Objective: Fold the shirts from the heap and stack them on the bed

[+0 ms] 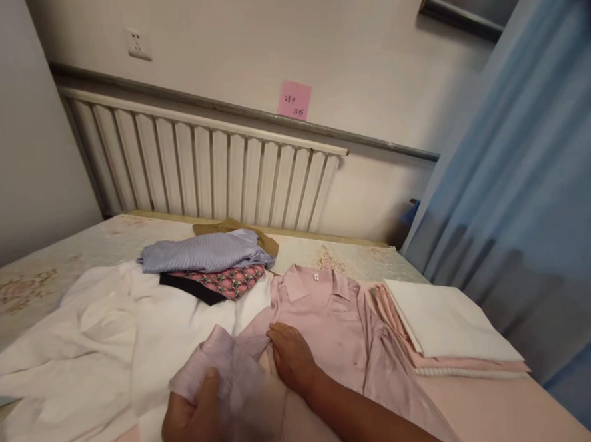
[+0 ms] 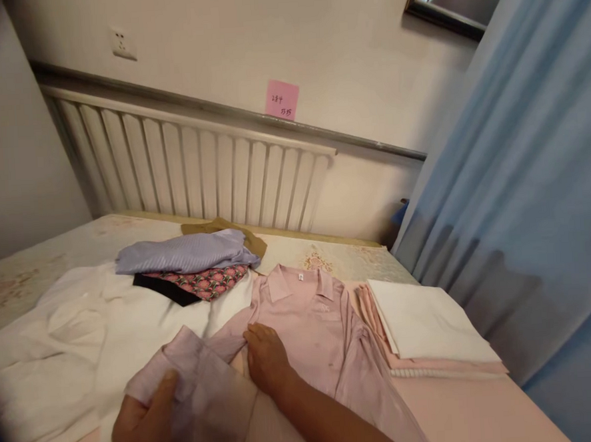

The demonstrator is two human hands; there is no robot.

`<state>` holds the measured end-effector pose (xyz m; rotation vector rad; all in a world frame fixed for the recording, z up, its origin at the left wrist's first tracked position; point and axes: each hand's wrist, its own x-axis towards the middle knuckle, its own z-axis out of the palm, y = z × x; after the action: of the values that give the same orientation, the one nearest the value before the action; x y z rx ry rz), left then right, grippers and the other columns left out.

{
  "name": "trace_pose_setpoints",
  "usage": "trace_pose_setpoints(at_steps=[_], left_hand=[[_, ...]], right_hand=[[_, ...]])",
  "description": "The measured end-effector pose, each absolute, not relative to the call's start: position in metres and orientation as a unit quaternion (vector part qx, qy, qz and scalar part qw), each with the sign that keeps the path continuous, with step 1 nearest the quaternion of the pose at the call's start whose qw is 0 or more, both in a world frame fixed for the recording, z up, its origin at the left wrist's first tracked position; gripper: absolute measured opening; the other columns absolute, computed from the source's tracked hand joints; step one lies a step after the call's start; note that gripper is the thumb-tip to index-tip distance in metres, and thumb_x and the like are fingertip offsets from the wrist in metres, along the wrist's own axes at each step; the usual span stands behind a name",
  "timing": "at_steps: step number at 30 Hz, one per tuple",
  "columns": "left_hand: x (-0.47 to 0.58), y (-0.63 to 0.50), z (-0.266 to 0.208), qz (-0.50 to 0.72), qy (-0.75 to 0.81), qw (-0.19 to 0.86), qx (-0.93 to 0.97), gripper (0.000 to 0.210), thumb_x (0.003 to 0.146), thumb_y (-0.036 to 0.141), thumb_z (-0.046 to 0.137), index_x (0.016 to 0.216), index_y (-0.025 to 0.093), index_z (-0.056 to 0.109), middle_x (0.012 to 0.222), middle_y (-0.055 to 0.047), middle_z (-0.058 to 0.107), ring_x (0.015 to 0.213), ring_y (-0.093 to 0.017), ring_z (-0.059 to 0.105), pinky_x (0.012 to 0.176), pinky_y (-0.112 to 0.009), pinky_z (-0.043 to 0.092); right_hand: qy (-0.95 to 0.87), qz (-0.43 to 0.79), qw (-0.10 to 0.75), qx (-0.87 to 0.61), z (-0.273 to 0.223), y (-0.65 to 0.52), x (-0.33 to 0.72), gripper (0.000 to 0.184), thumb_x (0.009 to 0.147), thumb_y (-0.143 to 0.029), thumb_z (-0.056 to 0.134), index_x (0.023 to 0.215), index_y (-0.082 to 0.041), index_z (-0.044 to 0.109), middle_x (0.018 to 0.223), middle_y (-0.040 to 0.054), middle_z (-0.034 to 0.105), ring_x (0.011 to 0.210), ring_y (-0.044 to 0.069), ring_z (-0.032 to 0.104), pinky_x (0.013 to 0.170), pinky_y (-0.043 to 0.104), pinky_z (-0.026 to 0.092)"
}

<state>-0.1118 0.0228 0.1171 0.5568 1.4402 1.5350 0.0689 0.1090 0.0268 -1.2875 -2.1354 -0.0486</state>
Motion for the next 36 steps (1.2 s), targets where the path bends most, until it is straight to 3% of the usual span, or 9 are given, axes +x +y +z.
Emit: trace_pose_setpoints(at_steps=[3, 7, 12, 15, 18, 22, 25, 31, 36], left_hand=[[-0.117, 0.027, 0.113, 0.584, 0.613, 0.436, 0.306, 0.055, 0.072, 0.048, 0.062, 0.118, 0.019, 0.057, 0.093, -0.004, 0.068, 0.084, -0.021, 0.064, 0.069, -0.030, 0.051], [-0.129, 0.031, 0.109, 0.459, 0.711, 0.324, 0.421, 0.029, 0.080, 0.037, 0.048, 0.101, 0.022, 0.062, 0.082, -0.002, 0.066, 0.079, -0.021, 0.061, 0.068, -0.032, 0.047], [-0.139, 0.033, 0.117, 0.474, 0.773, 0.192, 0.375, 0.035, 0.081, 0.040, 0.046, 0.107, 0.020, 0.061, 0.087, -0.005, 0.063, 0.081, -0.024, 0.059, 0.076, -0.041, 0.048], [-0.134, 0.034, 0.118, 0.549, 0.732, 0.071, 0.397, 0.050, 0.078, 0.038, 0.050, 0.121, 0.011, 0.053, 0.109, -0.014, 0.060, 0.105, -0.030, 0.055, 0.095, -0.049, 0.043], [-0.116, 0.029, 0.106, 0.567, 0.643, -0.052, 0.513, 0.046, 0.083, 0.033, 0.043, 0.120, 0.008, 0.053, 0.122, -0.019, 0.054, 0.123, -0.032, 0.044, 0.107, -0.051, 0.031], [-0.074, 0.011, 0.071, 0.526, 0.486, -0.038, 0.697, 0.027, 0.089, 0.024, 0.039, 0.109, 0.016, 0.056, 0.105, -0.010, 0.064, 0.101, -0.020, 0.060, 0.092, -0.035, 0.048], [-0.047, 0.001, 0.051, 0.504, 0.412, -0.020, 0.759, 0.021, 0.090, 0.021, 0.041, 0.102, 0.019, 0.058, 0.100, -0.007, 0.066, 0.094, -0.016, 0.064, 0.082, -0.026, 0.053], [-0.033, 0.008, 0.048, 0.503, 0.421, 0.019, 0.755, 0.021, 0.091, 0.021, 0.038, 0.094, 0.019, 0.059, 0.088, -0.006, 0.069, 0.082, -0.016, 0.068, 0.073, -0.025, 0.056], [-0.038, 0.024, 0.030, 0.476, 0.413, 0.049, 0.775, 0.020, 0.091, 0.025, 0.040, 0.096, 0.020, 0.059, 0.087, -0.005, 0.070, 0.079, -0.015, 0.069, 0.069, -0.021, 0.056]], right_hand=[[-0.809, -0.019, 0.321, -0.493, 0.027, 0.110, 0.069, 0.042, 0.079, -0.006, 0.048, 0.117, -0.018, 0.058, 0.124, 0.0085, 0.060, 0.117, 0.019, 0.051, 0.104, 0.036, 0.038], [-0.807, -0.022, 0.313, -0.500, 0.029, 0.109, 0.069, 0.042, 0.078, -0.006, 0.049, 0.117, -0.017, 0.059, 0.124, 0.0084, 0.060, 0.117, 0.019, 0.051, 0.104, 0.035, 0.038], [-0.805, -0.018, 0.312, -0.504, 0.029, 0.110, 0.069, 0.039, 0.078, -0.008, 0.051, 0.115, -0.018, 0.060, 0.124, 0.0075, 0.061, 0.116, 0.018, 0.051, 0.104, 0.034, 0.038], [-0.804, -0.006, 0.317, -0.503, 0.029, 0.111, 0.069, 0.040, 0.078, -0.008, 0.051, 0.115, -0.018, 0.060, 0.124, 0.0082, 0.061, 0.117, 0.019, 0.051, 0.104, 0.036, 0.038], [-0.804, 0.017, 0.325, -0.497, 0.030, 0.111, 0.071, 0.041, 0.077, -0.008, 0.051, 0.115, -0.018, 0.061, 0.124, 0.0084, 0.061, 0.117, 0.019, 0.052, 0.105, 0.038, 0.037], [-0.788, 0.060, 0.360, -0.497, 0.037, 0.099, 0.085, 0.045, 0.076, -0.008, 0.050, 0.119, -0.016, 0.060, 0.123, 0.0081, 0.062, 0.116, 0.018, 0.054, 0.104, 0.035, 0.039], [-0.754, 0.089, 0.376, -0.530, 0.048, 0.088, 0.109, 0.043, 0.076, -0.009, 0.048, 0.116, -0.017, 0.062, 0.117, 0.0067, 0.065, 0.110, 0.016, 0.058, 0.100, 0.031, 0.042], [-0.696, 0.088, 0.356, -0.618, 0.073, 0.117, 0.185, 0.029, 0.079, -0.013, 0.045, 0.090, -0.021, 0.070, 0.090, 0.0020, 0.072, 0.086, 0.015, 0.065, 0.082, 0.026, 0.048], [-0.658, 0.056, 0.317, -0.680, 0.089, 0.192, 0.231, 0.028, 0.079, -0.013, 0.046, 0.092, -0.020, 0.070, 0.082, 0.0026, 0.072, 0.077, 0.015, 0.065, 0.074, 0.023, 0.046]])
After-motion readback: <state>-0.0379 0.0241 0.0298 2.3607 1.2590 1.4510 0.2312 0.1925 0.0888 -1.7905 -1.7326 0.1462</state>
